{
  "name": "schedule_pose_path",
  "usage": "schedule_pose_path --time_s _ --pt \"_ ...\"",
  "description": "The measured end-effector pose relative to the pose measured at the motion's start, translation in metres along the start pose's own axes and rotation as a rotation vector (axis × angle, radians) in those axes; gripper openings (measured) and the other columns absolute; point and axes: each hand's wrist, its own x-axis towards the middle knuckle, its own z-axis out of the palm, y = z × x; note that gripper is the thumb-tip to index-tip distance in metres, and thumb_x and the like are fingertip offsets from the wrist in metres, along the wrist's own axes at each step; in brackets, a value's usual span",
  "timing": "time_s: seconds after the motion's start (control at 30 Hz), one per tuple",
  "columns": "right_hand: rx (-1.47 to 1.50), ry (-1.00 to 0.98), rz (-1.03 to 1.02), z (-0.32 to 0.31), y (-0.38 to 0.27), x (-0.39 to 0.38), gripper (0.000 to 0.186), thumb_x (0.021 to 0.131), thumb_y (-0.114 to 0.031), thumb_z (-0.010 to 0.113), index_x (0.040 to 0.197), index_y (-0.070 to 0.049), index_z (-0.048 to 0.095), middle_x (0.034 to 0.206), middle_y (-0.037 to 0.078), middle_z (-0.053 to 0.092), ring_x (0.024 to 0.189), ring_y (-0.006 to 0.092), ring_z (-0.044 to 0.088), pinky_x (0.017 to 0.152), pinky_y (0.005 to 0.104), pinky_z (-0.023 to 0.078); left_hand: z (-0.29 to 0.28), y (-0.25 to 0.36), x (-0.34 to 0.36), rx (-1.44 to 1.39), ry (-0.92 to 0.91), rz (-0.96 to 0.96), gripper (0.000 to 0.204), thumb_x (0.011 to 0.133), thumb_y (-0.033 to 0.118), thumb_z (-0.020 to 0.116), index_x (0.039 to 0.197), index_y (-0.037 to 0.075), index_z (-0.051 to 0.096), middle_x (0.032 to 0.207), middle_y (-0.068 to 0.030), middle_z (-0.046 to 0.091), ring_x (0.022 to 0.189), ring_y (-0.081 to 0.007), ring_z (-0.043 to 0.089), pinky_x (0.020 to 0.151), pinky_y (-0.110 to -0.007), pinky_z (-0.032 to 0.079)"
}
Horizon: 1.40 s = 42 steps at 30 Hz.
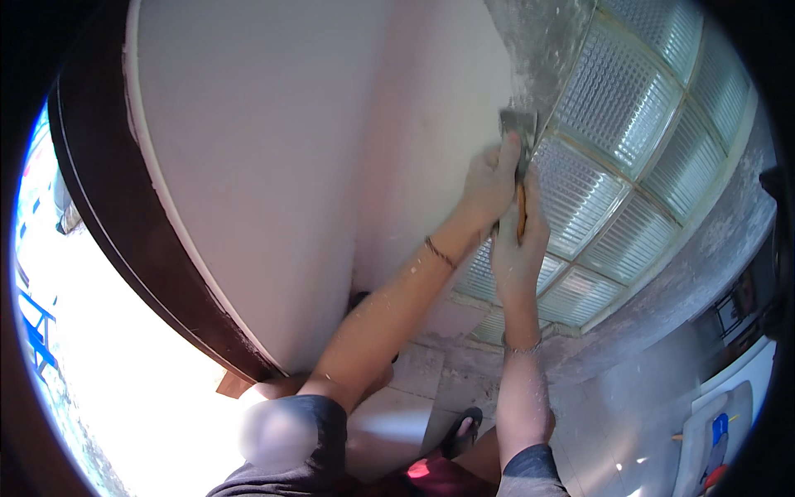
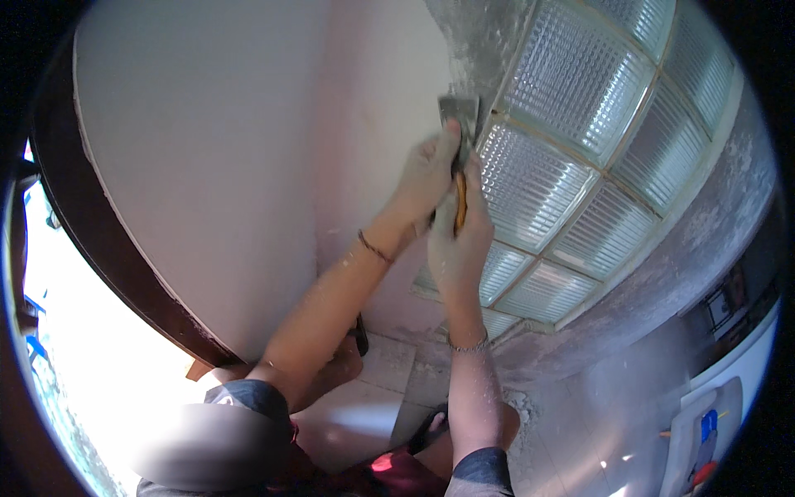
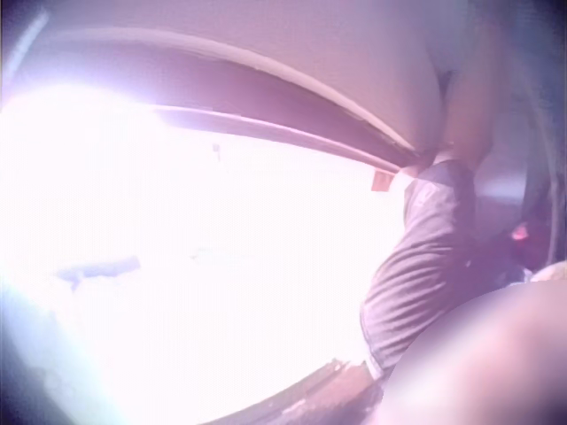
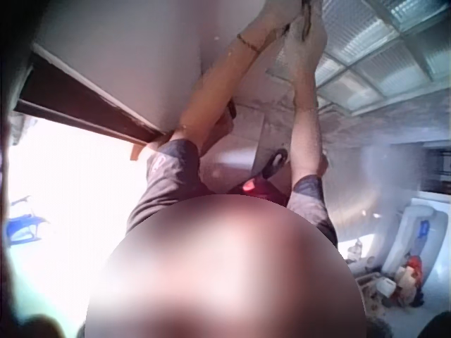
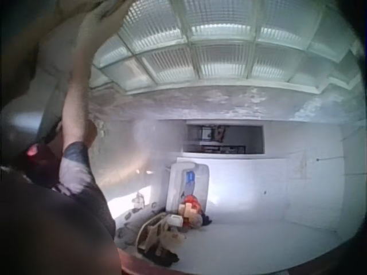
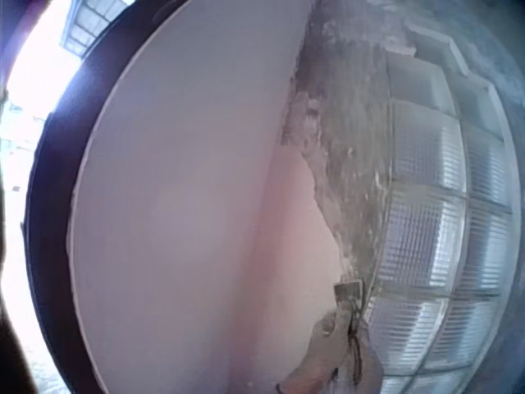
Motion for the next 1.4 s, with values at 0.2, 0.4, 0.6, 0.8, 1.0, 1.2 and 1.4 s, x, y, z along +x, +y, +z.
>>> schedule_pose_path --time_s 0.2,0.4,0.6,0.8,1.0,1.2,1.4 --pt "0.137 0.061 0.126 0.005 -0.004 -0.014 0.044 0.102 -0.005 0.047 0.145 0.006 0.047 0.143 0.026 0.055 0.132 0.0355 0.055 0.110 0.0389 0.042 0.001 -0.009 -0.011 -0.092 -0.003 -0.069 0.055 0.108 0.048 0.045 0.081 0.004 0.063 0.071 -0.0034 0.062 0.063 -0.0113 0.057 0.062 -0.028 0.048" --pt "0.100 0.055 0.117 0.005 -0.002 -0.018 0.043 0.104 -0.006 0.046 0.145 0.008 0.046 0.146 0.025 0.053 0.134 0.0322 0.054 0.111 0.0364 0.041 -0.004 -0.011 -0.010 -0.066 -0.073 -0.091 0.048 0.108 0.048 0.046 0.086 0.008 0.063 0.075 0.0030 0.060 0.063 -0.0048 0.052 0.058 -0.023 0.045" --pt "0.132 0.102 0.198 0.011 -0.007 -0.009 0.043 0.104 -0.007 0.047 0.144 0.008 0.047 0.144 0.025 0.055 0.133 0.0340 0.055 0.110 0.0369 0.043 -0.002 -0.002 -0.006 -0.083 -0.054 -0.178 0.048 0.108 0.047 0.046 0.086 0.008 0.063 0.068 0.0013 0.060 0.056 -0.0068 0.053 0.053 -0.023 0.045" --pt "0.144 0.014 0.216 0.009 -0.003 -0.005 0.043 0.103 -0.007 0.048 0.144 0.008 0.047 0.143 0.025 0.056 0.130 0.0332 0.057 0.109 0.0368 0.044 0.000 0.007 -0.003 -0.125 -0.056 -0.111 0.050 0.107 0.049 0.048 0.083 0.007 0.063 0.070 0.0002 0.061 0.058 -0.0073 0.055 0.053 -0.024 0.046" --pt "0.196 0.057 0.200 0.015 -0.005 0.000 0.044 0.103 -0.006 0.048 0.144 0.009 0.047 0.137 0.025 0.060 0.124 0.0313 0.061 0.105 0.0367 0.045 -0.002 0.013 0.002 -0.065 -0.114 -0.011 0.051 0.107 0.048 0.047 0.084 0.006 0.064 0.069 -0.0005 0.062 0.057 -0.0074 0.054 0.054 -0.024 0.047" --pt "0.230 0.063 0.222 0.013 -0.018 0.006 0.044 0.104 -0.007 0.047 0.146 0.006 0.046 0.130 0.024 0.063 0.116 0.0282 0.064 0.100 0.0350 0.047 -0.002 0.018 0.010 -0.062 -0.143 0.001 0.051 0.108 0.047 0.047 0.084 0.005 0.065 0.071 -0.0009 0.063 0.057 -0.0097 0.055 0.057 -0.027 0.048" --pt "0.208 0.065 0.226 0.013 -0.023 0.011 0.043 0.105 -0.008 0.047 0.146 0.005 0.046 0.124 0.022 0.065 0.109 0.0257 0.066 0.096 0.0346 0.049 0.000 0.023 0.010 -0.020 -0.097 -0.006 0.051 0.109 0.045 0.045 0.085 0.005 0.065 0.075 -0.0028 0.065 0.061 -0.0100 0.056 0.058 -0.026 0.047"
